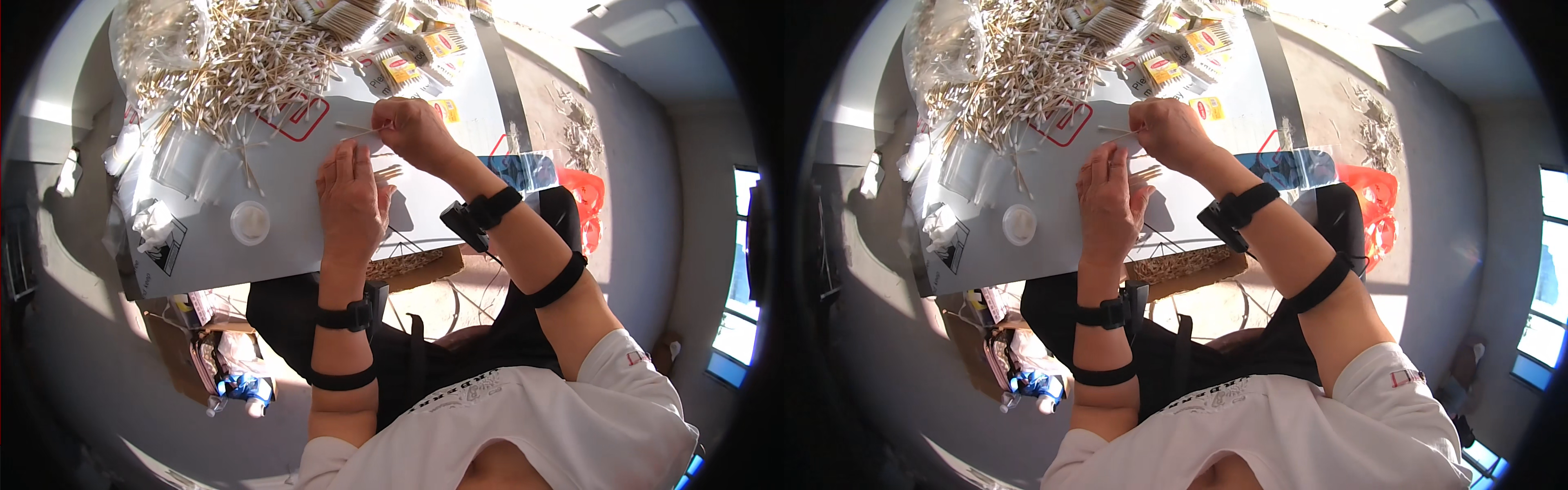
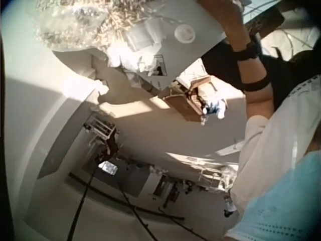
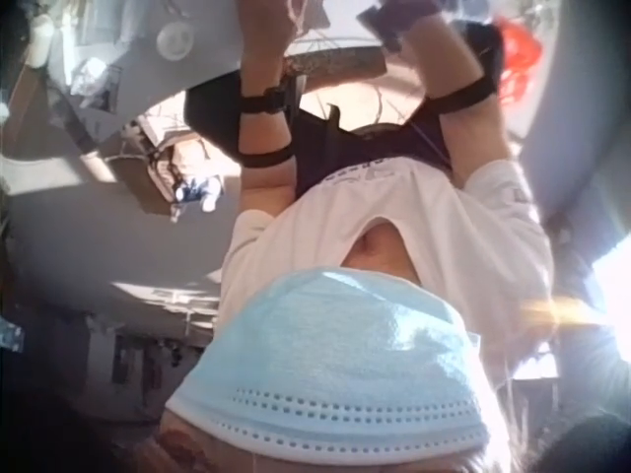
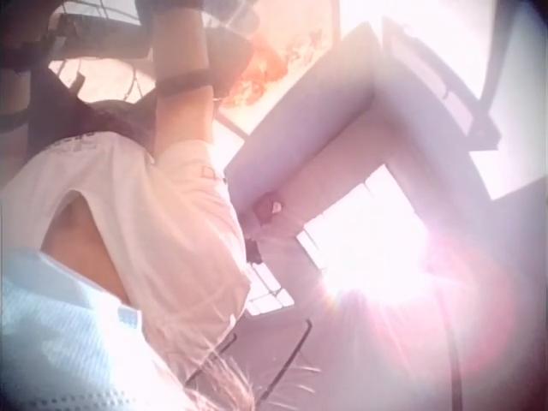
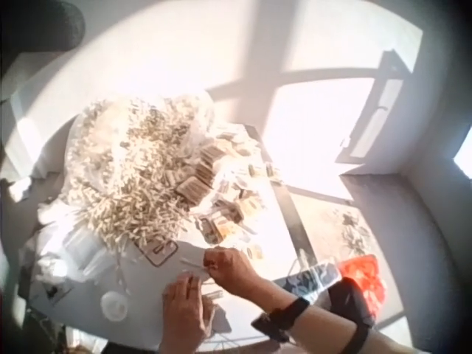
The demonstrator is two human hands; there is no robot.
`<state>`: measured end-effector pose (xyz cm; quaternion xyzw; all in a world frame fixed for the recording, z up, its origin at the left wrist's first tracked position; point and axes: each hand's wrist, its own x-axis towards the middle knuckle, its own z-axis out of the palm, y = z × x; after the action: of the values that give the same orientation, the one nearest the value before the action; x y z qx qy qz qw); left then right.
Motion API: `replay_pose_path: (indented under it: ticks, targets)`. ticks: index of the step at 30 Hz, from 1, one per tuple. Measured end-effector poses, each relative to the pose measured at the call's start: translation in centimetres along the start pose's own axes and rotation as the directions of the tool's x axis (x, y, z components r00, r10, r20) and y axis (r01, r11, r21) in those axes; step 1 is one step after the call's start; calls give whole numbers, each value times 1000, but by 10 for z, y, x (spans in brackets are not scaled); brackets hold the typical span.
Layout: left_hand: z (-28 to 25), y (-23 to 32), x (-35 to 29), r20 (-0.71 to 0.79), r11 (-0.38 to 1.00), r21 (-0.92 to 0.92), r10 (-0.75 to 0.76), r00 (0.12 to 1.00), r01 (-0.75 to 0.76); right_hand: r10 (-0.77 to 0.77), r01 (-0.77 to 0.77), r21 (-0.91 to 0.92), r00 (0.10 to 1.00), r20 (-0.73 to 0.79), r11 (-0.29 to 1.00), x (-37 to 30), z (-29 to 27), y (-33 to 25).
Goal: Packaging cotton swabs into small cardboard boxes.
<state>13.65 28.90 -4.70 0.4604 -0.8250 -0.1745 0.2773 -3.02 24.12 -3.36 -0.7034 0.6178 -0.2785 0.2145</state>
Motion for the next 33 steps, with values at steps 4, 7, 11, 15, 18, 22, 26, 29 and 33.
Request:
replay_pose_path:
  ticks: [4,7,11,15,18,22,26,29,33]
  targets:
    - [-11,-3,4,-80,996,-33,-87,993,84,-27,26,48,999,26,999,-15,-5,0]
    - [-12,-7,4,-74,991,-25,-130,989,128,-101,102,67,995,-24,993,-26,-3,5]
    - [-10,-9,7,-116,997,-2,-79,990,80,49,-29,176,992,-116,984,-32,1,4]
    - [-6,-18,6,-63,998,55,-3,998,7,-96,103,54,988,-124,993,-24,6,4]
    - [-7,-18,6,-40,998,45,44,998,-42,-151,152,27,988,-44,988,-23,2,8]
    - [-13,-13,5,11,1000,-18,14,1000,-14,-183,181,43,983,29,983,-30,-4,17]
    - [-19,-11,0,-2,1000,-20,-9,1000,9,-72,66,197,997,20,978,-46,-7,12]
    - [-21,-11,-3,9,999,-28,-42,999,42,-28,27,206,1000,0,978,-64,-9,7]
    - [-19,-5,2,2,999,-8,-36,999,36,-47,53,133,998,-46,990,-67,-7,6]
